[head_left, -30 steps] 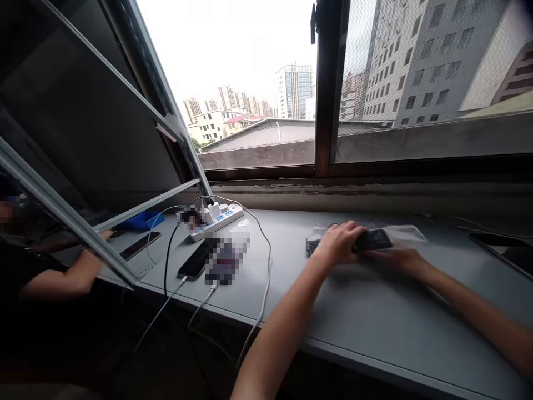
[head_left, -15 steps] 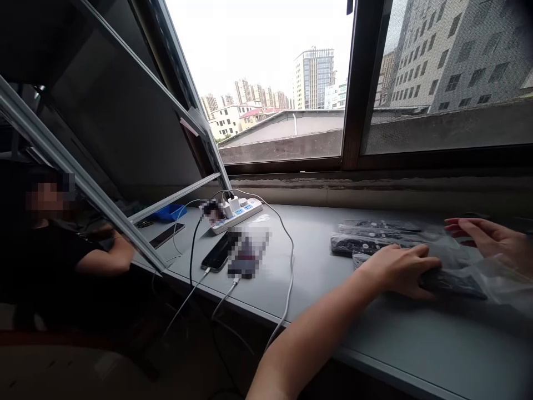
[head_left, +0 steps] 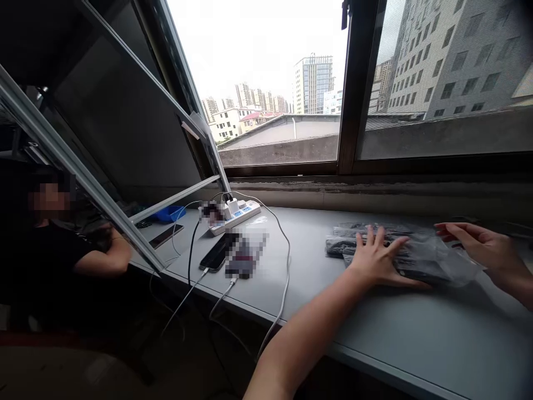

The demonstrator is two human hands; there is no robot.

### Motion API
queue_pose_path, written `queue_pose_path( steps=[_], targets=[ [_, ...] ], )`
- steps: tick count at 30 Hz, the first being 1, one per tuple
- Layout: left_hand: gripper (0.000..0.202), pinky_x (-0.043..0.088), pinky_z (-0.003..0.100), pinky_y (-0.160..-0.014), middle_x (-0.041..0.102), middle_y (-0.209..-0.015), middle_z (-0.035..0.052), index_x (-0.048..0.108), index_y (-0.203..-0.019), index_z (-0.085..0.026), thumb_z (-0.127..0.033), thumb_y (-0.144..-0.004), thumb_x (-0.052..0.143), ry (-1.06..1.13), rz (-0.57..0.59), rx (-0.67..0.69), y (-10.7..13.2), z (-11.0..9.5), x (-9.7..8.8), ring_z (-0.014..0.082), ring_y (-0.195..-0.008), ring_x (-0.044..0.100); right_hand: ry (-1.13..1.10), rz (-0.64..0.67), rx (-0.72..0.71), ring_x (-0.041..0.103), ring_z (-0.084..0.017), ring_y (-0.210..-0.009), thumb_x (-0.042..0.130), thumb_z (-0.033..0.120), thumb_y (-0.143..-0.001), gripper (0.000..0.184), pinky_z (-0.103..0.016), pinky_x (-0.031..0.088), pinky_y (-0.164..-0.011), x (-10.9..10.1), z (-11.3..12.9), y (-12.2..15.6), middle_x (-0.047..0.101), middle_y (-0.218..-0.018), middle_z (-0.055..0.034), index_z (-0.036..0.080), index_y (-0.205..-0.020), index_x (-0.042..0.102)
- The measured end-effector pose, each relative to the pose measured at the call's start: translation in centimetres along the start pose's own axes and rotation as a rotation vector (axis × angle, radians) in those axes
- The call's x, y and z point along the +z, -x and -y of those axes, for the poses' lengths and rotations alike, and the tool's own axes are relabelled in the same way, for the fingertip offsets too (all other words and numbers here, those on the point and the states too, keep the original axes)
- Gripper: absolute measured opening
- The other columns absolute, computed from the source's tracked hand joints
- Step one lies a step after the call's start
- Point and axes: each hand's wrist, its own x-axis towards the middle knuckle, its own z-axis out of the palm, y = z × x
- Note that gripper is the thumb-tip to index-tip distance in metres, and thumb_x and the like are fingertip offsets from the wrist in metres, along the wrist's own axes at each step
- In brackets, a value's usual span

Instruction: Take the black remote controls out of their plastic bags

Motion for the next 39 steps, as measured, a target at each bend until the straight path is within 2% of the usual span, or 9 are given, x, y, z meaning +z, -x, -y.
queue_pose_path(
  steps=[3,8,12,16,20,28,31,35,39],
  targets=[
    [0.096,0.008,0.063,-0.104,0.012,-0.150,0.0089,0.016,-0.141,-0.033,-0.077,-0.063,0.050,0.002,0.061,-0.063,0.0,0.2,-0.2,0.0379,-0.137,0.000,-0.105,0.091,0.074,0.061,-0.023,-0.090,0.050,0.048,-0.076,0.034,-0.031,0.046,-0.073,0.1,0.2,0.0,0.066,-0.101,-0.0077,0.023,-0.092,0.066],
    [0.098,0.002,0.063,-0.105,0.012,-0.151,0.0095,0.021,-0.141,-0.033,-0.083,-0.059,0.043,0.030,0.102,-0.088,-0.3,0.4,-0.3,0.0363,-0.138,0.000,-0.062,0.231,0.005,0.053,-0.024,-0.109,0.050,0.052,-0.074,0.040,-0.032,0.042,-0.087,0.3,1.5,0.4,0.060,-0.116,-0.0045,0.027,-0.100,0.065],
    [0.081,0.003,0.063,-0.105,0.014,-0.151,0.0075,0.025,-0.139,-0.034,-0.078,-0.071,0.034,0.042,0.133,-0.109,-0.8,0.4,-0.4,0.0340,-0.138,0.001,-0.091,0.319,-0.015,0.051,-0.025,-0.113,0.047,0.055,-0.074,0.041,-0.034,0.039,-0.096,0.3,2.2,0.7,0.061,-0.116,-0.0029,0.028,-0.099,0.066],
    [0.077,0.006,0.058,-0.108,0.018,-0.150,0.0104,0.023,-0.140,-0.023,-0.071,-0.080,0.022,0.026,0.072,-0.222,-1.5,0.2,0.3,0.0317,-0.139,0.002,-0.045,0.411,-0.143,0.051,-0.026,-0.114,0.053,0.055,-0.071,0.042,-0.034,0.039,-0.097,0.9,1.5,0.9,0.061,-0.116,-0.0026,0.029,-0.101,0.065],
    [0.082,0.002,0.058,-0.109,0.014,-0.151,0.0120,0.021,-0.141,-0.020,-0.070,-0.077,0.029,0.009,0.019,-0.292,-2.3,0.3,1.4,0.0327,-0.138,-0.004,-0.003,0.454,-0.246,0.050,-0.027,-0.116,0.055,0.054,-0.067,0.043,-0.038,0.035,-0.102,1.7,0.0,0.7,0.060,-0.116,-0.0038,0.030,-0.101,0.065],
    [0.088,-0.005,0.064,-0.104,0.012,-0.150,0.0163,0.021,-0.142,-0.013,-0.069,-0.074,0.028,0.038,0.050,-0.523,-4.9,0.1,2.1,0.0398,-0.136,-0.007,-0.043,0.484,-0.117,0.048,-0.028,-0.118,0.060,0.058,-0.061,0.045,-0.043,0.033,-0.103,2.0,-1.6,0.2,0.059,-0.121,-0.0010,0.037,-0.100,0.065],
    [0.097,-0.008,0.063,-0.105,0.013,-0.149,0.0191,0.019,-0.142,-0.007,-0.069,-0.069,0.036,-0.003,0.078,-0.596,-6.1,0.2,2.2,0.0413,-0.135,-0.008,-0.029,0.487,-0.071,0.049,-0.029,-0.117,0.062,0.058,-0.059,0.046,-0.044,0.036,-0.100,1.9,-1.7,0.1,0.059,-0.121,-0.0011,0.039,-0.101,0.065],
    [0.098,-0.005,0.058,-0.108,0.012,-0.151,0.0149,0.021,-0.142,-0.012,-0.068,-0.064,0.043,-0.026,0.116,-0.454,-7.2,1.4,2.4,0.0382,-0.137,-0.008,0.016,0.495,-0.038,0.052,-0.030,-0.113,0.061,0.059,-0.061,0.043,-0.044,0.042,-0.095,1.7,-2.3,0.0,0.061,-0.118,0.0006,0.046,-0.101,0.064],
    [0.089,0.001,0.063,-0.105,0.014,-0.151,0.0112,0.024,-0.141,-0.021,-0.069,-0.067,0.039,-0.012,0.116,-0.304,-7.4,2.7,2.5,0.0398,-0.137,-0.003,0.036,0.492,-0.040,0.053,-0.032,-0.111,0.060,0.060,-0.063,0.041,-0.045,0.045,-0.089,1.5,-2.9,-0.2,0.061,-0.117,0.0017,0.049,-0.102,0.063]
  ],
)
